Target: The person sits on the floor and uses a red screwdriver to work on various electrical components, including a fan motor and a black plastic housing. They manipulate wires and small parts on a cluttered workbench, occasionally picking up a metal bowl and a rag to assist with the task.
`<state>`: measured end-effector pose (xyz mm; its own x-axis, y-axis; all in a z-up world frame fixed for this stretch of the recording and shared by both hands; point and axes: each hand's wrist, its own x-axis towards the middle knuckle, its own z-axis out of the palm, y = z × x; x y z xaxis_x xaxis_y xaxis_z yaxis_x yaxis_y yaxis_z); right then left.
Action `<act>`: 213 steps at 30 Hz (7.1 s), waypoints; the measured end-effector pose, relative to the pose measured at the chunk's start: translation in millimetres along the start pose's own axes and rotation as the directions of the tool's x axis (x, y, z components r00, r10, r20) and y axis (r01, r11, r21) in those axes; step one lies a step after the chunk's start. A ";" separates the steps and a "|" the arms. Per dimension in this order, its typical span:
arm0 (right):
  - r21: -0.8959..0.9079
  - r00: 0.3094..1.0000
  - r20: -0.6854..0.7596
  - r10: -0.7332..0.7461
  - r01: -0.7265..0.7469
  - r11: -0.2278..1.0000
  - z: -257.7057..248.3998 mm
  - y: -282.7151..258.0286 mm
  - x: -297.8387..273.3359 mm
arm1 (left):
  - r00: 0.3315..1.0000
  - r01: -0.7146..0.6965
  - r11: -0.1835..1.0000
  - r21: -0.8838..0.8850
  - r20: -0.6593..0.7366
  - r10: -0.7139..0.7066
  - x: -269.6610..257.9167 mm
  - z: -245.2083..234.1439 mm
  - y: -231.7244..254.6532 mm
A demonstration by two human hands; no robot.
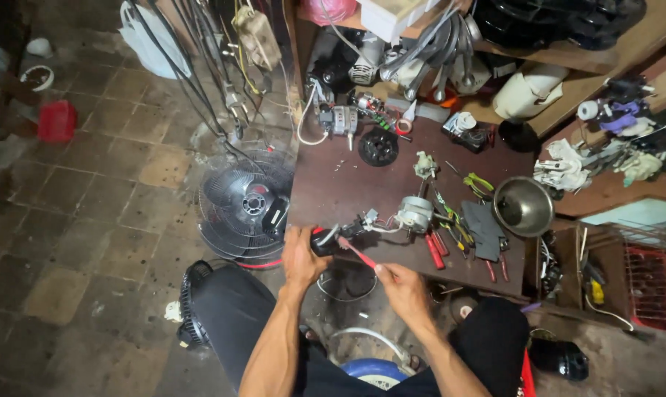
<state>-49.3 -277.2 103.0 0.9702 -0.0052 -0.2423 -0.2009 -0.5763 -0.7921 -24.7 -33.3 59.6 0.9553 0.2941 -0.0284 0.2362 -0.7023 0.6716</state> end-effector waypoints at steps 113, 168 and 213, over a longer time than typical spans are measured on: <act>-0.005 0.989 -0.123 0.086 -0.087 0.996 -1.6 26.1 34.2 | 0.942 0.335 0.931 0.145 -0.021 -0.335 13.9 -10.0 -39.3; -0.223 0.946 -0.283 0.156 -0.223 0.949 -44.6 24.8 144.3 | 0.969 0.131 0.967 0.219 0.177 -0.171 83.1 -19.1 33.6; 0.596 0.955 -0.008 0.296 -0.233 0.769 -33.5 62.4 8.9 | 0.899 0.273 0.662 -0.698 0.431 0.084 -1.5 49.0 87.5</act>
<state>-48.7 -340.6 70.2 0.8684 -0.1824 -0.4611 -0.4611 0.0449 -0.8862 3.3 -127.0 82.1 0.9547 -0.0737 -0.2882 0.2931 0.0676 0.9537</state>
